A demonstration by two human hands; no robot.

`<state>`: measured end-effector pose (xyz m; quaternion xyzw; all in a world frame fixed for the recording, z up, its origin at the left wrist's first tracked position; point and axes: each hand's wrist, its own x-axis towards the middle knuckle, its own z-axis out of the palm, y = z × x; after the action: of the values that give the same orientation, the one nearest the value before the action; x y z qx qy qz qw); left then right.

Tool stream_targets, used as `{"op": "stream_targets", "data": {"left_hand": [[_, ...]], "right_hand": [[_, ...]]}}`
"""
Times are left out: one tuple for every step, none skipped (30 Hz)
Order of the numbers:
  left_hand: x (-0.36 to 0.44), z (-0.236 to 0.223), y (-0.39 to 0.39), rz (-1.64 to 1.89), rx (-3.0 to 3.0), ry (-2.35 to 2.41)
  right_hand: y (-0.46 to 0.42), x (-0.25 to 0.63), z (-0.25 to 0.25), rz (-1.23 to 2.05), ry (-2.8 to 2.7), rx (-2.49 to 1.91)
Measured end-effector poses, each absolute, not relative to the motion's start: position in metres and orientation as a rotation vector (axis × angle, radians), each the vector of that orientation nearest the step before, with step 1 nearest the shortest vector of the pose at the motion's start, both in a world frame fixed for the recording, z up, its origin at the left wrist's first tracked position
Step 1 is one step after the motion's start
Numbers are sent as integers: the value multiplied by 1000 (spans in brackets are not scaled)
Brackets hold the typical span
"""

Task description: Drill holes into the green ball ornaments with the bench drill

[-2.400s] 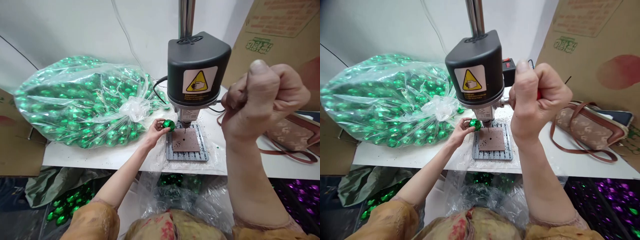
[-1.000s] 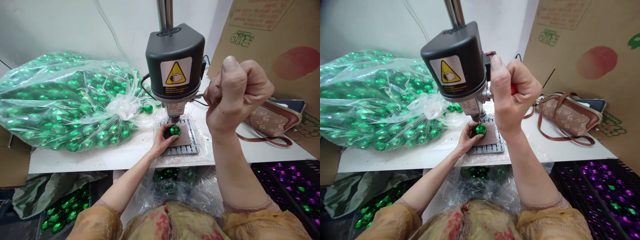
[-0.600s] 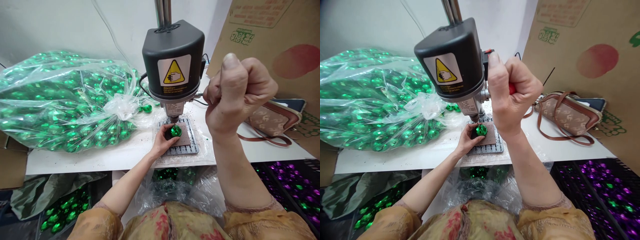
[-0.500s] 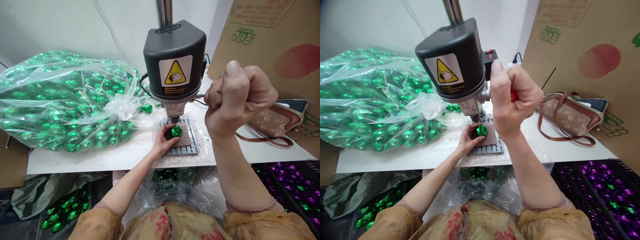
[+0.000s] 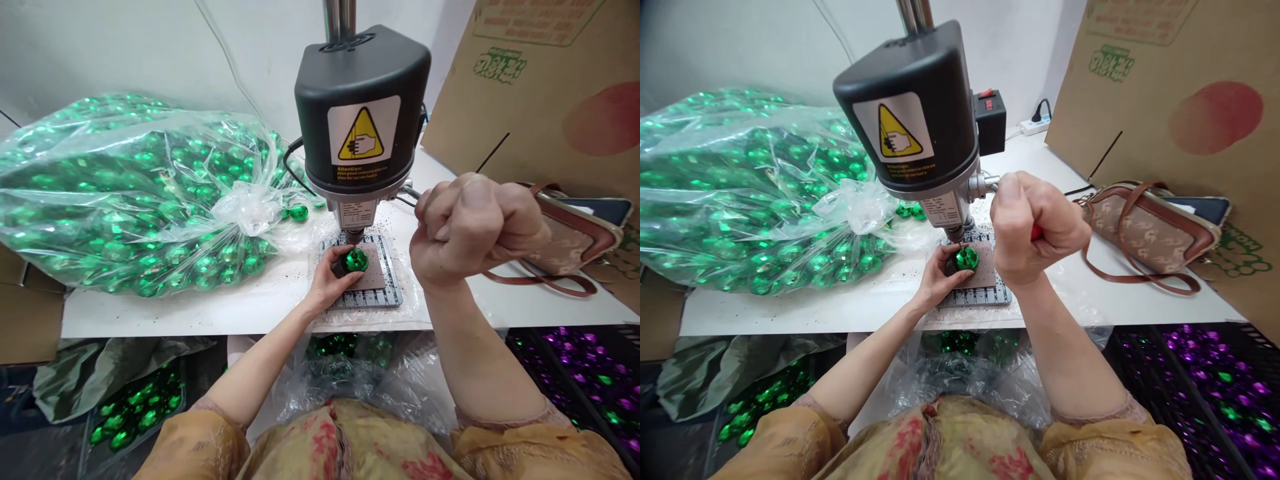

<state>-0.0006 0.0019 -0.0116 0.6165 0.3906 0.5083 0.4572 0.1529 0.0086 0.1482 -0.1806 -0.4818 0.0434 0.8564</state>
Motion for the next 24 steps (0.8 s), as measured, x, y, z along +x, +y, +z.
{"op": "stream_targets", "data": {"left_hand": [[-1,-12,2,1253,1517,967],[-1,-12,2,1254,1515,972],[-1,-12,2,1254,1513,976],[-1,-13,2,1253,1513,978],[-1,-13,3,1253,1513,977],[-1,-13,3,1253,1515,976],[-1,-13,3,1252,1516,976],[-1,-13,3,1252,1518,978],[-1,-13,3,1251,1520,981],[-1,-13,3,1252,1522,985],[-1,-12,2,1253,1524,989],[-1,-12,2,1254,1525,991],[-1,-12,2,1255,1526,991],[-1,-12,2,1256,1527,990],[-1,-12,2,1257,1527,988],[-1,-12,1,1258,1529,987],[-1,-12,1,1260,1530,989],[-1,-12,1,1262,1531,992],[-1,-12,2,1264,1532,994],[-1,-12,2,1265,1531,993],[0,-11,2,1266,1530,991],[1,-11,2,1267,1530,989],[1,-10,3,1271,1535,989],[2,-9,2,1278,1545,996]], "right_hand": [[10,153,146,87,-1015,-373],[10,153,144,84,-1018,-369],[11,153,142,80,-1020,-368],[11,154,139,74,-1019,-367],[11,154,138,66,-1015,-370],[12,154,136,57,-1006,-374],[12,154,135,50,-1002,-376],[12,154,135,48,-1004,-370],[12,155,134,49,-1011,-362],[13,155,134,49,-1019,-351],[13,155,133,52,-1028,-337],[14,156,132,56,-1040,-316],[14,157,130,59,-1052,-289],[15,157,128,58,-1067,-259],[15,158,125,51,-1086,-233],[15,159,122,42,-1106,-213],[15,159,119,33,-1122,-202],[14,159,118,25,-1133,-197],[14,159,118,18,-1136,-198],[13,159,120,14,-1127,-205],[12,158,124,20,-1105,-224],[12,157,131,29,-1076,-248],[11,156,140,44,-1034,-293],[11,155,150,91,-999,-357]]}}
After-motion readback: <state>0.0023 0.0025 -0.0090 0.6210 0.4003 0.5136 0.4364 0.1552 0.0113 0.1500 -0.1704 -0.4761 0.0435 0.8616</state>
